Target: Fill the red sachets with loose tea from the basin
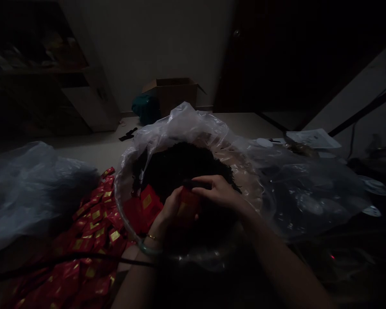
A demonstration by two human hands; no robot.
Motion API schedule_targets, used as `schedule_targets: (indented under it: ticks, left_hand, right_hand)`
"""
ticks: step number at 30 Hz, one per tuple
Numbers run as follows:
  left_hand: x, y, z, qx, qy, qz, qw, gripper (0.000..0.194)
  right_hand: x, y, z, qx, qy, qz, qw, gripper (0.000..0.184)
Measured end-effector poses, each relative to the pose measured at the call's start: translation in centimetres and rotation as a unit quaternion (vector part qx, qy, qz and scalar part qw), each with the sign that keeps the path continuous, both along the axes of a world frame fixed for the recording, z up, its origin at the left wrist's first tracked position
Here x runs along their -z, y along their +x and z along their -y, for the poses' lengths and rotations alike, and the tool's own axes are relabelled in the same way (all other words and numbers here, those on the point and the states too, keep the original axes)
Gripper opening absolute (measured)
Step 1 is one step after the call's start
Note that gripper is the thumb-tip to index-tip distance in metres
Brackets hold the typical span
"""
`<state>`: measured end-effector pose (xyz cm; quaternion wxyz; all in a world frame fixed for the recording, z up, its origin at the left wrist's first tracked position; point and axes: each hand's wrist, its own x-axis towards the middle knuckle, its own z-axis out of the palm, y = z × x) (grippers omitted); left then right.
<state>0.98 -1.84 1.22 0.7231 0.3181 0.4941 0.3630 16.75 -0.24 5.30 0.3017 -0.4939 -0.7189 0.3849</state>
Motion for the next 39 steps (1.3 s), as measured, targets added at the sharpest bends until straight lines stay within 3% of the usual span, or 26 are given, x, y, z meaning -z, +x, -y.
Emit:
schedule_targets:
  ticks: [4, 14, 17, 23, 25, 28, 32, 35, 39]
  left_hand:
    - [-0.3, 0.1, 0.0, 0.018, -0.077, 0.029, 0.996, 0.054]
    - [1.3, -0.1, -0.3, 0.035, -0.047, 0.081, 0.995, 0.06]
    - [1.5, -0.1, -0.5, 0.006, 0.015, 0.077, 0.997, 0.056]
    - [1.7, -0.5, -1.1, 0.019, 0.211, -0.055, 0.976, 0.042]
    - [1.5, -0.7, -1.1, -0.001, 0.232, -0.07, 0.97, 0.036]
    - [1.2, -0.7, -1.0, -0.064, 0.231, -0.083, 0.967, 0.028]
    - [1.3, -0.7, -1.1, -0.125, 0.236, -0.093, 0.959, 0.022]
    - [1.4, -0.5, -1.2, -0.149, 0.255, -0.102, 0.95, 0.018]
    - [1.4, -0.5, -1.1, -0.156, 0.249, -0.09, 0.952, 0.018]
  right_hand:
    - [0.2, 0.0, -0.1, 0.006, 0.013, 0.014, 1.0, 0.028]
    - [0.7, 0.0, -0.3, 0.011, 0.02, 0.023, 0.999, 0.026]
    - [1.0, -0.2, -0.3, 0.008, 0.009, 0.024, 1.0, 0.026]
    - [0.7, 1.1, -1.0, 0.025, -0.026, -0.004, 0.999, 0.035]
    - [0.8, 2.8, -1.5, 0.055, -0.033, 0.037, 0.997, 0.037]
    - [1.9, 6.0, -2.5, 0.087, -0.044, 0.174, 0.98, 0.032]
    - [3.7, 8.2, -3.2, 0.049, -0.051, 0.299, 0.952, 0.029]
    - [3.5, 6.5, -2.5, 0.06, -0.007, 0.239, 0.969, 0.031]
    - [2.2, 1.8, -0.8, 0.017, 0.005, 0.015, 1.0, 0.028]
